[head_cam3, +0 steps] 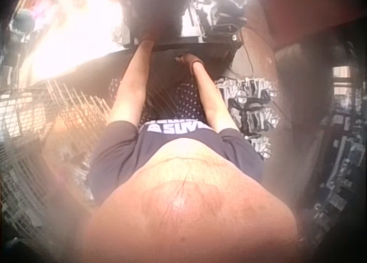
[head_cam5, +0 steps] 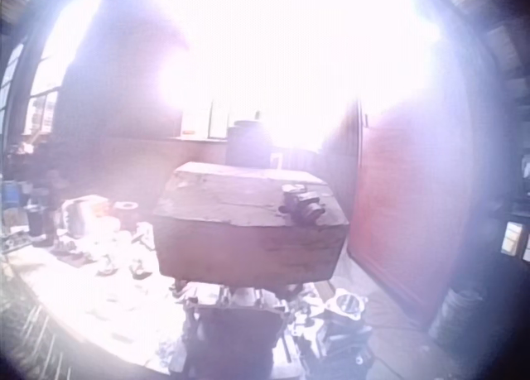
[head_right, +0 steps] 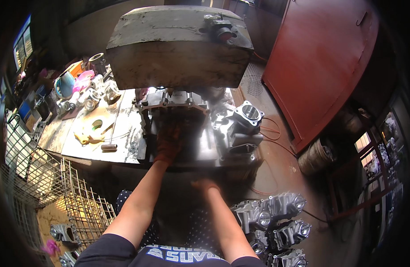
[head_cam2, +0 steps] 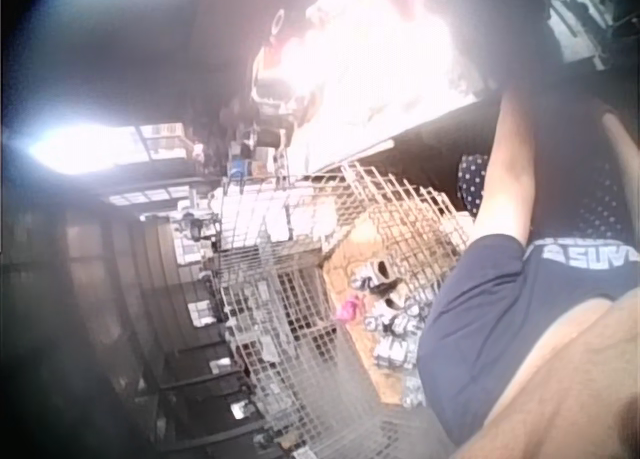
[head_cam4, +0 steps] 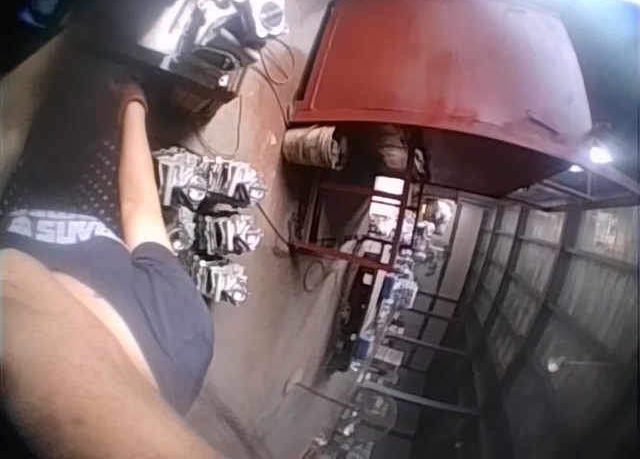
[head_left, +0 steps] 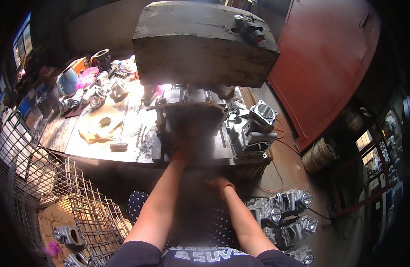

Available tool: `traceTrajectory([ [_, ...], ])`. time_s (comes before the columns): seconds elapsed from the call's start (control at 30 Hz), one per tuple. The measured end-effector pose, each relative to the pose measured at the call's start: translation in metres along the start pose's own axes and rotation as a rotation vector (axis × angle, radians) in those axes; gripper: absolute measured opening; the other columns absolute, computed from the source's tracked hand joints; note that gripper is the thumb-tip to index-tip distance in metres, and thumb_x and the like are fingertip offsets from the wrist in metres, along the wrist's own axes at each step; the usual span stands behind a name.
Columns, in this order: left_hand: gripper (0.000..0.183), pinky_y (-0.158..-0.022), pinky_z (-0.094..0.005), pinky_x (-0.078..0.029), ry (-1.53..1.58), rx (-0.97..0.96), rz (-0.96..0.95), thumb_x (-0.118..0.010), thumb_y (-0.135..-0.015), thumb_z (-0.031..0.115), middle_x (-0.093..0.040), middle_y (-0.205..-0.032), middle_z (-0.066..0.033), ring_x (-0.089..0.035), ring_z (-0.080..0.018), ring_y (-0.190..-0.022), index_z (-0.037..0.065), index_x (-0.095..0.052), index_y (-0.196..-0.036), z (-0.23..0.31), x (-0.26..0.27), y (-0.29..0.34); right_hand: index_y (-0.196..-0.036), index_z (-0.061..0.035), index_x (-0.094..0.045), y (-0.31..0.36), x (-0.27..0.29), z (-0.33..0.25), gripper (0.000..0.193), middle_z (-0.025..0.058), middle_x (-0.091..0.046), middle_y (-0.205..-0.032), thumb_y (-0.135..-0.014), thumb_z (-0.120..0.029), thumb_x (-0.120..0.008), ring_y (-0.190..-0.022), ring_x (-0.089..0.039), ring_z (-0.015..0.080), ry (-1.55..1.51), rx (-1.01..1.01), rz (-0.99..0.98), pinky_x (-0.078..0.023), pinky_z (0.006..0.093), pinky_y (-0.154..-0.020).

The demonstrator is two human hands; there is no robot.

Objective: The person cleans multiple metal engine-like castings by spraying them with air, then moves them one at a time to a station where they hold the casting under a machine and rotates it, before returning them to a wire cage.

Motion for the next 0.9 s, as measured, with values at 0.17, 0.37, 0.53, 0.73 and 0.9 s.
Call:
traceTrajectory([
  [0.17,0.071,-0.103,-0.0465,-0.026,0.294,0.044,0.043,-0.061,-0.074,0.04,-0.032,-0.139,-0.007,-0.034,-0.0317,-0.123,0.017,-0.035,-0.135,-0.002,0.007,0.004,-0.121,-0.0078,-0.053,0.002,0.002,-0.007,0.058,0.0178,-0.053,-0.121,-0.084,-0.051,-0.045,-0.113,-0.051,0.0316,0.079,0.01,-0.02,-0.038,0.0404,-0.096],
  [0.37,0.057,-0.105,-0.0465,-0.023,0.31,0.012,-0.059,-0.052,-0.082,0.025,-0.033,-0.139,-0.0115,-0.029,-0.0357,-0.127,0.021,-0.034,-0.136,0.007,0.026,0.003,-0.12,-0.0068,-0.053,-0.011,-0.005,0.006,0.056,0.0196,-0.053,-0.12,-0.083,-0.049,-0.048,-0.112,-0.051,0.0323,0.046,0.047,0.033,-0.039,0.0407,-0.096],
  [0.53,0.056,-0.105,-0.0461,-0.023,0.376,0.001,-0.01,-0.052,-0.081,0.024,-0.034,-0.139,-0.0116,-0.032,-0.0345,-0.126,0.018,-0.038,-0.135,0.003,0.03,0.002,-0.12,-0.0068,-0.053,-0.014,-0.006,0.002,0.054,0.0197,-0.052,-0.122,-0.083,-0.047,-0.048,-0.113,-0.05,0.0335,0.044,0.051,0.027,-0.039,0.0412,-0.096],
  [0.73,0.056,-0.106,-0.0454,-0.023,0.329,-0.026,0.003,-0.05,-0.083,0.022,-0.035,-0.137,-0.0119,-0.033,-0.0327,-0.125,0.017,-0.034,-0.136,0.006,0.024,0.002,-0.121,-0.0064,-0.053,0.0,0.001,-0.005,0.055,0.0194,-0.051,-0.123,-0.085,-0.048,-0.045,-0.116,-0.048,0.0329,0.066,0.037,-0.02,-0.037,0.0407,-0.097],
  [0.9,0.077,-0.103,-0.0488,-0.024,-0.071,-0.016,0.031,-0.065,-0.071,0.036,-0.028,-0.141,-0.0074,-0.029,-0.0299,-0.127,0.015,-0.031,-0.137,0.002,-0.001,0.01,-0.121,-0.0064,-0.053,0.006,-0.001,-0.008,0.057,0.019,-0.05,-0.124,-0.086,-0.049,-0.042,-0.117,-0.047,0.0321,0.042,0.036,-0.029,-0.036,0.0403,-0.099],
])
Point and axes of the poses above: each hand's wrist, its own y-axis away from the middle knuckle, its own x-axis out of the back of the hand, z = x × y, the point moved 9 cm from there along -y, towards the middle knuckle
